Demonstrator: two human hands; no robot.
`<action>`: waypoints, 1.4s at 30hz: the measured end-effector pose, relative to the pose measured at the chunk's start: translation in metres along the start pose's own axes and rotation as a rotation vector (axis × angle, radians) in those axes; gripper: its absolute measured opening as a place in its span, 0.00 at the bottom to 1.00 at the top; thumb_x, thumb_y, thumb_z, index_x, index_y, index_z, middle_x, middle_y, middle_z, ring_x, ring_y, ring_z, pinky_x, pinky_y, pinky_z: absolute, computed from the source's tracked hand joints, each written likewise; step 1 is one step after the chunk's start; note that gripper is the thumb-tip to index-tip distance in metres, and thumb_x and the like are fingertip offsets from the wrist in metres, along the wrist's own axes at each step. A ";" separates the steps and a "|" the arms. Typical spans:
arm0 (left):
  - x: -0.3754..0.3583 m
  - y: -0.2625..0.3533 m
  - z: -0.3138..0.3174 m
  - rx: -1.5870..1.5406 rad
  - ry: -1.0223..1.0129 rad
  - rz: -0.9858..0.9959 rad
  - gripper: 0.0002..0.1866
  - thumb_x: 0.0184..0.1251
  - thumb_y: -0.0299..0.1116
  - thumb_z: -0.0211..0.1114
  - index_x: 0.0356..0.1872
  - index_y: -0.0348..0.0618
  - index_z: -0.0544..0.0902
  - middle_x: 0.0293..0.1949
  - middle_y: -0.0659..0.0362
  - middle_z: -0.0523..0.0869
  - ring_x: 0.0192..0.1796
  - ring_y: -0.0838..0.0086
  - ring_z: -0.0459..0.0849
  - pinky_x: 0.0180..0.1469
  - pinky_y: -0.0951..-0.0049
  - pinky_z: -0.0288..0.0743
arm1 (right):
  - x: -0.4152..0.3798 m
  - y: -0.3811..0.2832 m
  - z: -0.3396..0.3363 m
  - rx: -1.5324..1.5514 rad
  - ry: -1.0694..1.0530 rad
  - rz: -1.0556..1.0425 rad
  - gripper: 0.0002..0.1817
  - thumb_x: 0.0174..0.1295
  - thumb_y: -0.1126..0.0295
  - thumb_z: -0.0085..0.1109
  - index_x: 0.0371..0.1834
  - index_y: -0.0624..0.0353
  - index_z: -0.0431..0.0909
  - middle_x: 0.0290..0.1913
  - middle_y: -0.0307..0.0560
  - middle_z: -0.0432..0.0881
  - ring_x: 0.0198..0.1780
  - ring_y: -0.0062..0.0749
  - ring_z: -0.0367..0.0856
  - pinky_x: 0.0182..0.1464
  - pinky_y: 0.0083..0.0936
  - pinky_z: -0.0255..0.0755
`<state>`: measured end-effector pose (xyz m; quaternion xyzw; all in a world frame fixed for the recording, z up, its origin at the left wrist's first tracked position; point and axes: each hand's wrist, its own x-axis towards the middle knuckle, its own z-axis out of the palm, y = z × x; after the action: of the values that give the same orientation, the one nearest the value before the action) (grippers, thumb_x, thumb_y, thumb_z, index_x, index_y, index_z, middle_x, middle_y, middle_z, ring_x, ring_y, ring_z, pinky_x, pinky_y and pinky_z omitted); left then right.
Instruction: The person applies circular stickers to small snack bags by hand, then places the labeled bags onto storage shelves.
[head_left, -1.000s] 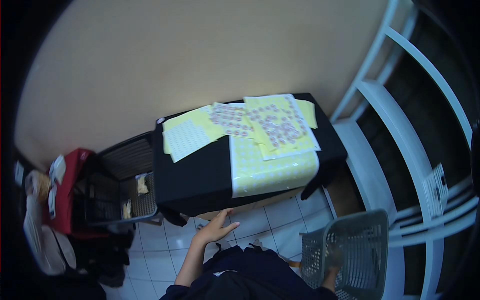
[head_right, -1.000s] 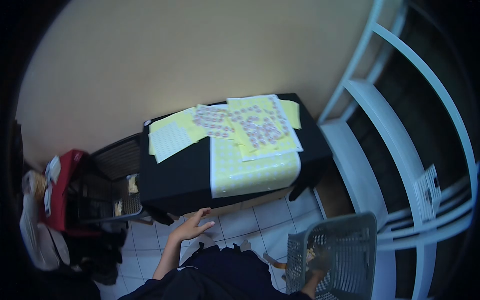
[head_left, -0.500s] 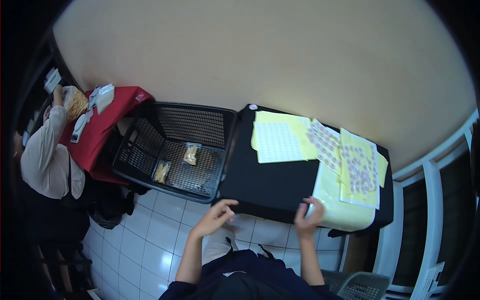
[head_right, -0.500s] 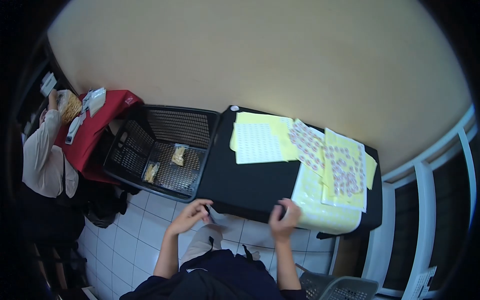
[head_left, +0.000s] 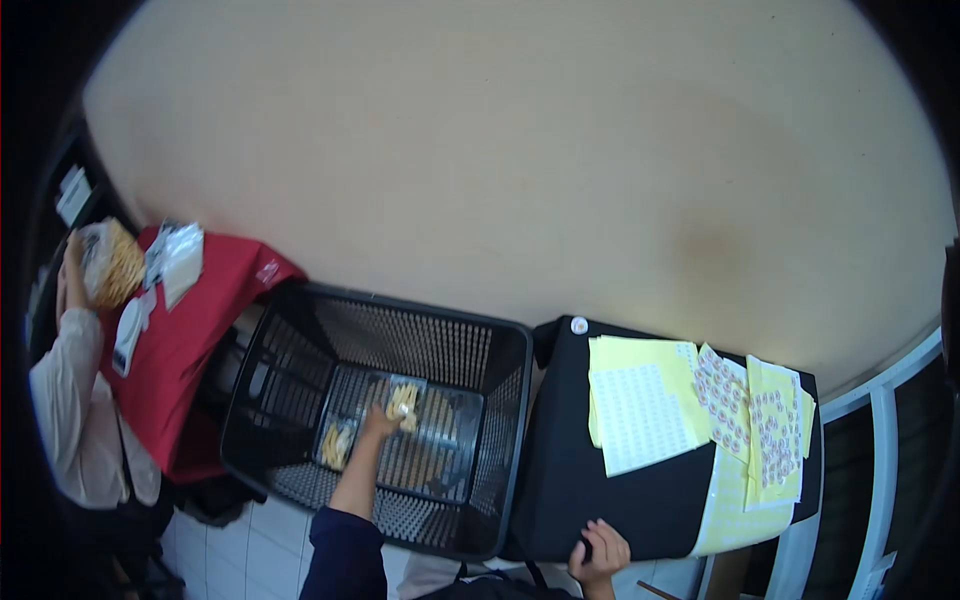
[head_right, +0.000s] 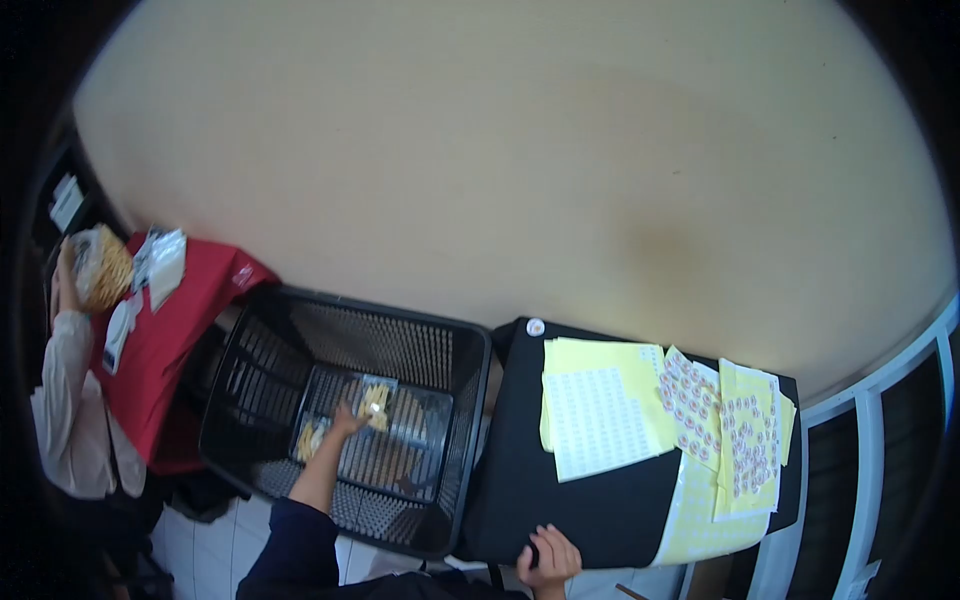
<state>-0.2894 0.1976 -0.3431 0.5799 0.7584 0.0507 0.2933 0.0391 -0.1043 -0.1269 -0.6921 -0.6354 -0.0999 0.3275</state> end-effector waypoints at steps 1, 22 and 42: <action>0.010 -0.003 0.014 0.053 0.015 -0.050 0.47 0.38 0.52 0.69 0.54 0.29 0.60 0.55 0.41 0.65 0.60 0.54 0.62 0.60 0.66 0.58 | 0.000 0.002 0.004 0.020 0.031 -0.007 0.05 0.41 0.71 0.55 0.23 0.58 0.75 0.31 0.46 0.78 0.35 0.40 0.77 0.40 0.29 0.67; -0.037 0.062 0.038 -0.662 -0.001 0.372 0.31 0.44 0.23 0.57 0.54 0.35 0.59 0.48 0.45 0.70 0.51 0.58 0.70 0.56 0.66 0.62 | 0.035 -0.029 -0.024 0.049 -0.109 0.358 0.13 0.43 0.68 0.59 0.34 0.60 0.75 0.39 0.48 0.75 0.43 0.42 0.74 0.48 0.37 0.65; -0.376 0.324 -0.087 -1.010 -0.799 1.013 0.40 0.48 0.34 0.64 0.61 0.35 0.51 0.58 0.52 0.61 0.60 0.68 0.60 0.62 0.69 0.52 | 0.141 0.056 -0.132 1.447 -0.071 0.419 0.09 0.58 0.73 0.49 0.39 0.65 0.72 0.35 0.42 0.78 0.38 0.19 0.74 0.42 0.17 0.67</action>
<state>0.0005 -0.0167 0.0092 0.6246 0.1286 0.3021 0.7086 0.1531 -0.0655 0.0341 -0.4133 -0.4078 0.4290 0.6920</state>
